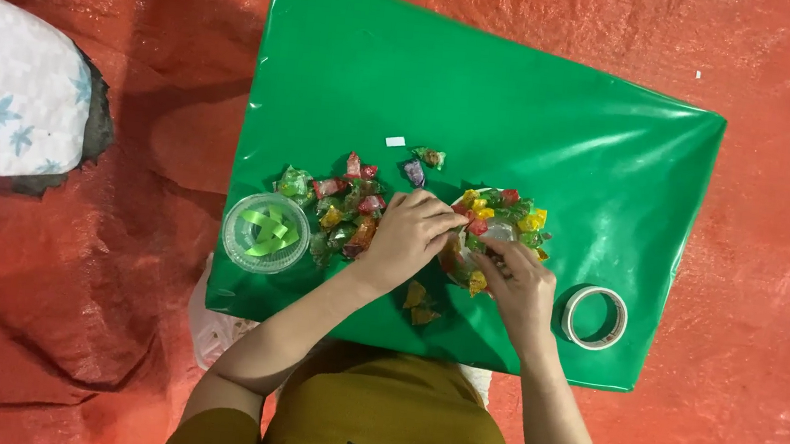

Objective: The person attaches colorful wrapped candies around the edge of a small plastic cup using tape to create a decorative flower-like craft.

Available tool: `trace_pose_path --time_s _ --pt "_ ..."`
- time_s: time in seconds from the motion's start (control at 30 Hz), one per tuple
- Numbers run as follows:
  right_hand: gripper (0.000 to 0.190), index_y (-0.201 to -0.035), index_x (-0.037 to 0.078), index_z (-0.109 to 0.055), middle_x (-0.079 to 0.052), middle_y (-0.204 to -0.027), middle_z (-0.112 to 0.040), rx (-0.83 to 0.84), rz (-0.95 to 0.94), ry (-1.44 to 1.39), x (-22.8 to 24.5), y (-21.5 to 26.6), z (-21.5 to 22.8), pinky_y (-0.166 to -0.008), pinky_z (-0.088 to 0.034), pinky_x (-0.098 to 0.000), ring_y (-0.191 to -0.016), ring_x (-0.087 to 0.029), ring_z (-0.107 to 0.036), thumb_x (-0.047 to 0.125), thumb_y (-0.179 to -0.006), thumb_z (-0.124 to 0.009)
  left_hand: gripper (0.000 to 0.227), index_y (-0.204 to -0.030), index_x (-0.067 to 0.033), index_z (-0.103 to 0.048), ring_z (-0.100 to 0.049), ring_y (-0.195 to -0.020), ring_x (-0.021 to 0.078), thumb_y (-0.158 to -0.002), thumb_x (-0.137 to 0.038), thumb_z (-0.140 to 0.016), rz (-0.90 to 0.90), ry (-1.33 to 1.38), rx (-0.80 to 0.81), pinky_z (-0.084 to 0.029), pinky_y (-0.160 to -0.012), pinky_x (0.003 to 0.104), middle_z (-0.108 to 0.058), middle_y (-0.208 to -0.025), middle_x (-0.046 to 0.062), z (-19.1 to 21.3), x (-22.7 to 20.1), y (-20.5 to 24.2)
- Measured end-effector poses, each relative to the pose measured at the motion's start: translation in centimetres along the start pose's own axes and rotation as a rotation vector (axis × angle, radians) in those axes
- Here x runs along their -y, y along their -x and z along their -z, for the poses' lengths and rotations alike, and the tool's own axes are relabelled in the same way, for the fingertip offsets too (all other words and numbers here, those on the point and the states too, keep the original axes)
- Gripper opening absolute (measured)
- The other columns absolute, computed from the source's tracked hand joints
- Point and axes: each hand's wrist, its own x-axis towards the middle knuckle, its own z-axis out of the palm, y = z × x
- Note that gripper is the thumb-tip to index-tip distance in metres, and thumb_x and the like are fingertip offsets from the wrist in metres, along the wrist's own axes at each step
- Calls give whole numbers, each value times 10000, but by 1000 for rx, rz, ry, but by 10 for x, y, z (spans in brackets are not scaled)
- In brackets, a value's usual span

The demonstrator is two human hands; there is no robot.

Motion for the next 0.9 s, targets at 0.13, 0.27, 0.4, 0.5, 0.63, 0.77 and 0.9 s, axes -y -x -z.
trace_pose_path --time_s 0.13,0.27,0.4,0.5,0.63,0.77,0.9 --pt "226 -1083 38 -800 -128 -847 -751 38 5 -16 1 -7 -2 -615 -589 -394 -734 -293 -737 98 -872 -852 115 -884 -66 -685 -653 -853 151 -965 -12 -624 -18 -109 31 -507 -853 365 -665 -783 44 -5 6 1" --pt "201 -1051 58 -785 -86 -820 -739 45 71 32 7 -14 -4 -613 -572 -391 -725 -283 -736 157 -886 -844 202 -1016 -221 -732 -583 -987 78 -970 -406 -665 -24 -48 -124 -448 -911 365 -663 -953 -111 -80 41 25" --pt "182 -1027 59 -773 -64 -801 -726 29 132 117 12 -17 -7 -592 -565 -370 -716 -258 -735 179 -906 -838 174 -970 -205 -744 -597 -944 84 -949 -375 -708 -34 -47 -190 -457 -901 352 -682 -914 -88 -77 38 22" --pt "185 -1031 50 -772 -68 -787 -716 17 142 144 9 -15 -11 -578 -562 -370 -707 -270 -729 163 -903 -844 240 -903 -188 -729 -572 -936 91 -1027 -340 -591 98 -32 -413 -422 -912 322 -675 -912 -53 -90 19 17" --pt "177 -1018 96 -765 -31 -783 -700 11 171 226 -6 -9 -20 -573 -560 -352 -697 -239 -720 203 -902 -845 175 -966 -195 -727 -611 -1007 110 -958 -369 -704 -20 74 -193 -428 -903 361 -678 -930 -90 -89 45 26" --pt "157 -1002 102 -764 -21 -774 -689 5 173 211 -14 -8 -27 -561 -558 -353 -684 -246 -716 200 -907 -842 157 -993 -218 -714 -601 -1027 95 -965 -370 -693 -29 52 -174 -419 -906 354 -663 -937 -119 -95 49 28" --pt "143 -992 92 -760 -35 -768 -689 9 184 205 -12 -10 -29 -551 -558 -368 -687 -261 -720 177 -906 -836 147 -1030 -255 -708 -589 -1061 75 -964 -385 -688 0 60 -138 -412 -926 344 -655 -952 -156 -105 52 32"
